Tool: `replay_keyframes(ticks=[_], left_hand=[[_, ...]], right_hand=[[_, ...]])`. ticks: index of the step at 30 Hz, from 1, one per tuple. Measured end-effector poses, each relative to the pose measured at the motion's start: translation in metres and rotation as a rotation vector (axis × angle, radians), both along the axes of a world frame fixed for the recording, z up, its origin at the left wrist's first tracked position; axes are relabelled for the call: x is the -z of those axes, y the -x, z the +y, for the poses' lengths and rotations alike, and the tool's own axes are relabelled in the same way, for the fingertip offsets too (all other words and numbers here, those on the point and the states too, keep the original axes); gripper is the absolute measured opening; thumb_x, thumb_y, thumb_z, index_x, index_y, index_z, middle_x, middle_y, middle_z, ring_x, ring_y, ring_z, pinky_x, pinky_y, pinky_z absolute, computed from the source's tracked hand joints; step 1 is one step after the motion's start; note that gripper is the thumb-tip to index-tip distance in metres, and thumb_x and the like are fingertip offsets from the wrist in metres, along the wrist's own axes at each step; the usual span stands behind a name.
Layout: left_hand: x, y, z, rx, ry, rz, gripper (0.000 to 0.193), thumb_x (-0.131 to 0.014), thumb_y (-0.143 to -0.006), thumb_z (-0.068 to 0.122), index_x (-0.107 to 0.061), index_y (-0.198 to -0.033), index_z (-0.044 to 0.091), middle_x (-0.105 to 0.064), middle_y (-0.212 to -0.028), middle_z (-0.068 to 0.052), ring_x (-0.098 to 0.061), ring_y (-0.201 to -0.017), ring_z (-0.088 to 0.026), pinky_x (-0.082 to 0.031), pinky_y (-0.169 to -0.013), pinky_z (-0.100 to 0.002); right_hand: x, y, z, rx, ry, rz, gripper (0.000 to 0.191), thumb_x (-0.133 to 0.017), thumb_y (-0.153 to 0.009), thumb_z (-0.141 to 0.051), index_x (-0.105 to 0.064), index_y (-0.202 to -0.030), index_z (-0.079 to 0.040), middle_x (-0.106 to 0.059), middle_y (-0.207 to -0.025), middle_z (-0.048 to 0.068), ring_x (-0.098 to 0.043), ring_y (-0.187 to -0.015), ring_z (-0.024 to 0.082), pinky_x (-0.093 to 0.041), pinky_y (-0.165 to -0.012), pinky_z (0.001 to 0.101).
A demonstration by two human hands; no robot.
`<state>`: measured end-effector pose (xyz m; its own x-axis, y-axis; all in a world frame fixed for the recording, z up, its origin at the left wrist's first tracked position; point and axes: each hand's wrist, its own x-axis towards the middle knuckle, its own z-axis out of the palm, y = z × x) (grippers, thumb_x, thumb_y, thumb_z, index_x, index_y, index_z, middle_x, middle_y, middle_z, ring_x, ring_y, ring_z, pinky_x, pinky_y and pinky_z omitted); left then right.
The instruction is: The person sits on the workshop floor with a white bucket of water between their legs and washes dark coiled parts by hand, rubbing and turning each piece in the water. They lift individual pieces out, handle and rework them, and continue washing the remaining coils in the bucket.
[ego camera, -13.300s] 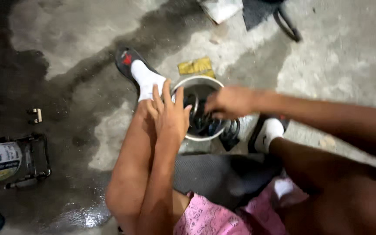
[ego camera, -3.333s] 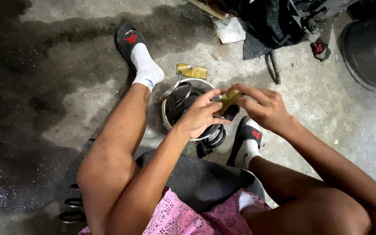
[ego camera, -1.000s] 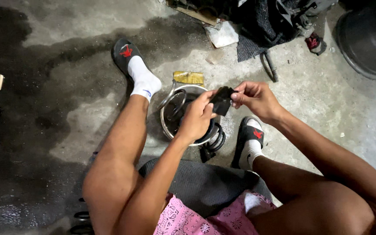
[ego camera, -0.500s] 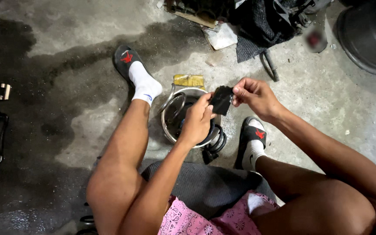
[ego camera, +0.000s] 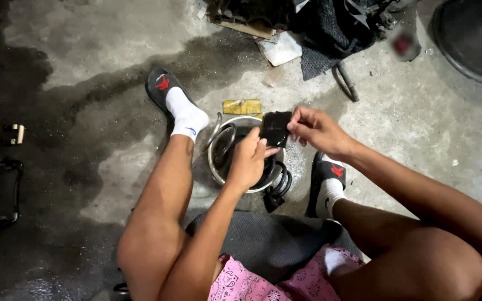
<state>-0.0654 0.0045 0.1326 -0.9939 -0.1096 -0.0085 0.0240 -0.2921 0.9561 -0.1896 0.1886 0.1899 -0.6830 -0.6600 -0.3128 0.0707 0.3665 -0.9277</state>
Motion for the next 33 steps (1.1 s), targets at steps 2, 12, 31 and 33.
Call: replay_keyframes(ticks=[2,12,31,33], left_hand=[[-0.001,-0.002,-0.002,0.017,-0.116,0.047,0.03,-0.039,-0.109,0.003,-0.049,-0.133,-0.01,-0.066,-0.12,-0.017,-0.072,-0.108,-0.019,-0.064,-0.096,-0.034],[-0.022,-0.007,-0.003,-0.069,0.315,-0.112,0.037,-0.047,-0.101,0.005,-0.05,-0.137,-0.004,-0.074,-0.1,-0.021,-0.08,-0.087,-0.027,-0.061,-0.072,-0.036],[-0.009,-0.001,-0.008,-0.023,-0.121,0.028,0.022,-0.05,-0.106,0.002,-0.061,-0.122,-0.008,-0.072,-0.108,-0.01,-0.071,-0.096,-0.013,-0.064,-0.089,-0.032],[-0.01,-0.001,-0.009,-0.008,-0.195,-0.013,0.022,-0.051,-0.107,0.003,-0.06,-0.123,-0.007,-0.073,-0.105,-0.01,-0.07,-0.09,-0.013,-0.063,-0.088,-0.032]], right_hand=[[-0.003,-0.006,-0.003,0.004,-0.03,-0.036,0.01,-0.064,-0.099,-0.018,-0.062,-0.094,-0.011,-0.063,-0.08,-0.004,-0.059,-0.073,0.006,-0.05,-0.063,0.024],[-0.001,-0.024,-0.012,0.005,-0.034,0.064,0.012,-0.069,-0.096,-0.011,-0.061,-0.088,-0.005,-0.07,-0.08,0.004,-0.068,-0.072,0.009,-0.058,-0.062,0.0264],[0.002,-0.018,-0.004,0.082,0.17,0.106,0.033,-0.067,-0.094,-0.003,-0.054,-0.123,-0.009,-0.066,-0.093,-0.002,-0.066,-0.08,0.007,-0.054,-0.068,0.0237],[-0.001,-0.018,-0.004,0.057,0.173,0.125,0.022,-0.066,-0.097,-0.002,-0.058,-0.117,-0.007,-0.067,-0.093,-0.001,-0.065,-0.08,0.007,-0.054,-0.068,0.0235]])
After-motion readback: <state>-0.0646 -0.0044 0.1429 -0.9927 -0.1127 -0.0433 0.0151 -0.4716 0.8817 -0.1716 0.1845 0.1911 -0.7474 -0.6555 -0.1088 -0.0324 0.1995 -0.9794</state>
